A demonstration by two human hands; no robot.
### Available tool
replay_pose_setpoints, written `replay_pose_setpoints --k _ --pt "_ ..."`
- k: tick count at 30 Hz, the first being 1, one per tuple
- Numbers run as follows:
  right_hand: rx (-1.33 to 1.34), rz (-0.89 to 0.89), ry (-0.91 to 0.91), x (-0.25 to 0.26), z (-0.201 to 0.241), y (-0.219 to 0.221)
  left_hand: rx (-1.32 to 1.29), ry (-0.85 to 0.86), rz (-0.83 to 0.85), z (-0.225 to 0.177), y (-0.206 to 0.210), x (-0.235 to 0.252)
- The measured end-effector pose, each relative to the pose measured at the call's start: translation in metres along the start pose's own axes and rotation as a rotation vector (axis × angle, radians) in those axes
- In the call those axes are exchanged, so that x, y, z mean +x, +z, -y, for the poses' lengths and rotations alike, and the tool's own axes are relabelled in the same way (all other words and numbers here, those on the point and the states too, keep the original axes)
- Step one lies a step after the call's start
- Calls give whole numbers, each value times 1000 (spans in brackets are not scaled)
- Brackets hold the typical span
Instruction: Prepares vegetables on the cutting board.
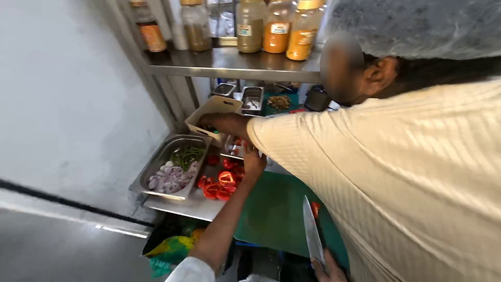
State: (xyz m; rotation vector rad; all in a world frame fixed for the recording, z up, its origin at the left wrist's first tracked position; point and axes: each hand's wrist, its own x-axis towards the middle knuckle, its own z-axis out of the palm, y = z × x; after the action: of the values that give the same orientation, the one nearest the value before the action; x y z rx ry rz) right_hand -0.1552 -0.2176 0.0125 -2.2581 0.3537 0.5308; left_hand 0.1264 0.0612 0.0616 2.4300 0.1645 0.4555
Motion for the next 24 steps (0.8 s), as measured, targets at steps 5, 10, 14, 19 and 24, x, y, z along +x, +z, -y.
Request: replay_pose_setpoints --k 5,10,14,19,24 --pt "-418 159 125 -14 11 -7 -112 386 539 -55 36 -87" --pt "-426 167 163 -15 14 -5 51 711 999 -88 93 -107" --pt "-376 159 149 -18 10 -7 -36 641 1039 -77 96 -95" --pt "-261 98 155 -26 -9 -12 -222 279 867 -25 56 -95" --pt "-284 18 142 -21 3 -18 -128 27 830 -7 26 -157"
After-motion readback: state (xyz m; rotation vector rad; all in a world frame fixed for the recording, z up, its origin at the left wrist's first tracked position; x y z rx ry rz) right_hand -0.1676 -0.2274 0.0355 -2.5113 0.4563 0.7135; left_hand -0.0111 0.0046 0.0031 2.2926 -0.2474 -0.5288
